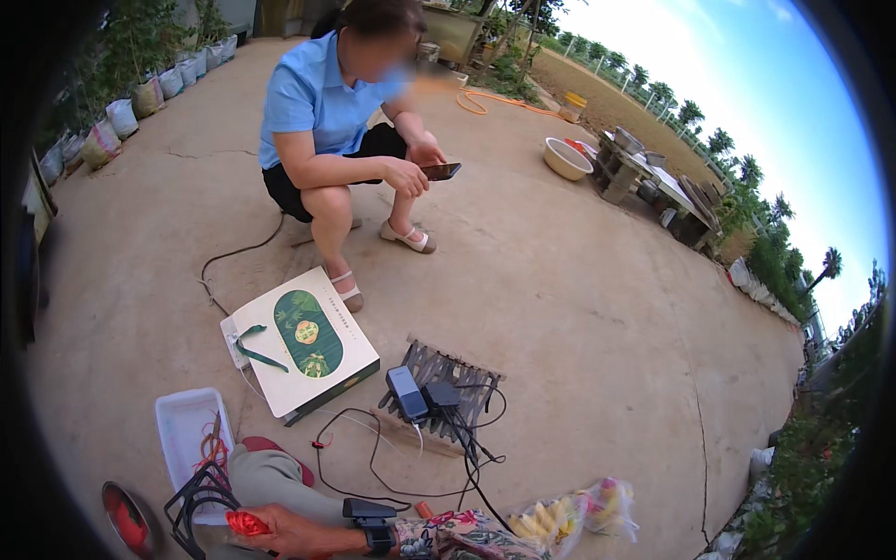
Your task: Winding red cord around the edge of a black plastic frame for manufacturing.
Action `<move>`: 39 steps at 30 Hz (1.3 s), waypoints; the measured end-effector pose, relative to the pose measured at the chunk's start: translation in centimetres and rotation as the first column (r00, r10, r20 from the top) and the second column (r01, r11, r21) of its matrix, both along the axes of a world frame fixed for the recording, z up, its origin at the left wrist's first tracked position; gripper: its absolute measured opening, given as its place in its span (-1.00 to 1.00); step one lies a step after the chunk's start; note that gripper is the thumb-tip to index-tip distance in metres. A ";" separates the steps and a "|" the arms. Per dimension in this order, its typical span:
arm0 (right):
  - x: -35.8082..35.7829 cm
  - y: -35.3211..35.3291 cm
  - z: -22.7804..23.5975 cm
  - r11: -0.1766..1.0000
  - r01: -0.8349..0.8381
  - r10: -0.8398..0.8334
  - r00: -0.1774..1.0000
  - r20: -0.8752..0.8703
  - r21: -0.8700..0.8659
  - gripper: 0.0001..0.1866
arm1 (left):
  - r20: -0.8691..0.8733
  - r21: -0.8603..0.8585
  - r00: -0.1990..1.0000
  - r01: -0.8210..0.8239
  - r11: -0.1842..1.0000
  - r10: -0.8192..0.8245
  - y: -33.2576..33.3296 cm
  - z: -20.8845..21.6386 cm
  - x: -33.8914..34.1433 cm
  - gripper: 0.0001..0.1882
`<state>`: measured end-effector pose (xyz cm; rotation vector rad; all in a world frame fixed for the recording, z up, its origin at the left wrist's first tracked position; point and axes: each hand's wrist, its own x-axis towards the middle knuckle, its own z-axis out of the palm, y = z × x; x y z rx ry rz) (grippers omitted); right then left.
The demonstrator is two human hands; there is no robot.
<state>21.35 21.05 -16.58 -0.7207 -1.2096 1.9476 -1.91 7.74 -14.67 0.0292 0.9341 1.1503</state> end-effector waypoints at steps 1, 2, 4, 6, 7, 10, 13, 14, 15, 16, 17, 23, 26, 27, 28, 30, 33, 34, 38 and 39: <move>-1.0 -0.4 -0.1 1.000 -0.007 0.007 1.000 -0.005 0.008 -0.59 | -0.005 0.008 1.000 -0.007 1.000 0.007 -0.1 0.6 0.5 -0.77; -2.1 -0.9 -0.1 0.995 -0.007 0.000 0.998 0.064 0.103 -0.49 | -0.138 -0.027 0.990 0.017 0.999 -0.021 -0.4 1.1 0.9 -0.78; -5.0 -2.6 -2.5 0.947 0.077 -0.124 0.983 0.134 0.312 -0.40 | -0.265 -0.058 0.963 0.042 0.997 -0.056 0.4 3.4 3.7 -0.79; -4.0 -3.6 -1.8 0.974 0.150 -0.160 0.986 0.047 0.172 -0.49 | -0.308 -0.151 0.951 -0.037 0.988 -0.012 2.8 5.0 7.5 -0.79; -5.0 -4.5 -0.8 0.989 0.147 -0.145 0.988 -0.046 0.036 -0.57 | -0.290 -0.146 0.957 -0.020 0.989 -0.024 1.8 4.4 6.0 -0.80; -7.1 -5.8 -0.7 0.941 0.067 -0.117 0.984 0.132 0.331 -0.51 | -0.274 -0.117 0.955 0.084 0.990 -0.114 -0.5 2.9 4.0 -0.85; -7.5 -6.2 -0.5 0.903 -0.065 -0.061 0.959 0.276 0.425 -0.40 | -0.313 -0.099 0.942 0.096 0.990 -0.123 -0.8 2.5 3.9 -0.87; -8.2 -6.7 -0.4 0.900 -0.006 -0.113 0.963 0.246 0.437 -0.40 | -0.313 -0.158 0.950 -0.028 0.987 -0.023 -1.3 1.4 3.7 -0.86; -8.5 -6.9 -0.4 0.893 0.060 -0.175 0.960 0.220 0.445 -0.40 | -0.316 -0.148 0.949 -0.055 0.987 0.006 -1.5 1.5 3.7 -0.86; -8.5 -6.9 -0.6 0.940 -0.047 -0.030 0.975 0.221 0.337 -0.36 | -0.302 -0.135 0.953 -0.037 0.990 -0.005 -1.5 1.9 3.9 -0.86; -8.5 -7.1 -0.6 0.935 -0.072 -0.005 0.976 0.216 0.348 -0.36 | -0.290 -0.121 0.957 -0.021 0.992 -0.015 -1.7 2.0 3.8 -0.86; -4.9 -3.8 0.1 0.885 -0.381 0.308 0.911 0.275 0.267 -0.23 | -0.233 -0.153 0.972 -0.065 0.986 0.027 -1.9 1.6 3.9 -0.88; 1.7 3.2 5.2 0.951 -0.270 0.215 0.927 0.308 0.150 -0.13 | -0.267 -0.126 0.955 -0.166 0.978 0.127 -2.6 2.9 3.8 -0.85; 3.6 5.4 5.4 0.978 -0.130 0.085 0.964 0.254 0.166 -0.15 | -0.304 -0.091 0.943 -0.169 0.981 0.134 -3.3 2.8 3.5 -0.84; 6.1 7.1 6.4 0.981 0.111 -0.145 0.963 0.226 0.158 -0.22 | -0.412 0.000 0.907 -0.091 0.996 0.083 -3.8 3.8 3.5 -0.75; 12.3 10.2 7.1 0.761 0.617 -0.639 0.766 0.068 0.203 -0.26 | -0.502 0.116 0.859 -0.048 0.992 0.101 -4.6 4.1 3.0 -0.71; 22.8 12.4 8.0 0.239 0.964 -0.957 0.255 -0.139 0.118 -0.40 | -0.575 0.228 0.804 -0.020 0.973 0.151 -5.4 3.8 2.3 -0.63; 26.9 12.4 7.6 0.137 0.986 -0.966 0.154 -0.210 0.091 -0.45 | -0.560 0.239 0.810 -0.044 0.970 0.175 -5.8 3.5 2.0 -0.60; 33.6 11.6 7.0 -0.077 0.997 -0.980 -0.081 -0.180 -0.026 -0.45 | -0.438 0.155 0.877 -0.140 0.978 0.195 -6.8 2.9 0.0 -0.67; 32.8 11.7 6.5 -0.046 0.999 -0.982 -0.051 -0.184 -0.029 -0.45 | -0.310 0.048 0.899 -0.310 0.950 0.309 -5.9 4.1 0.3 -0.72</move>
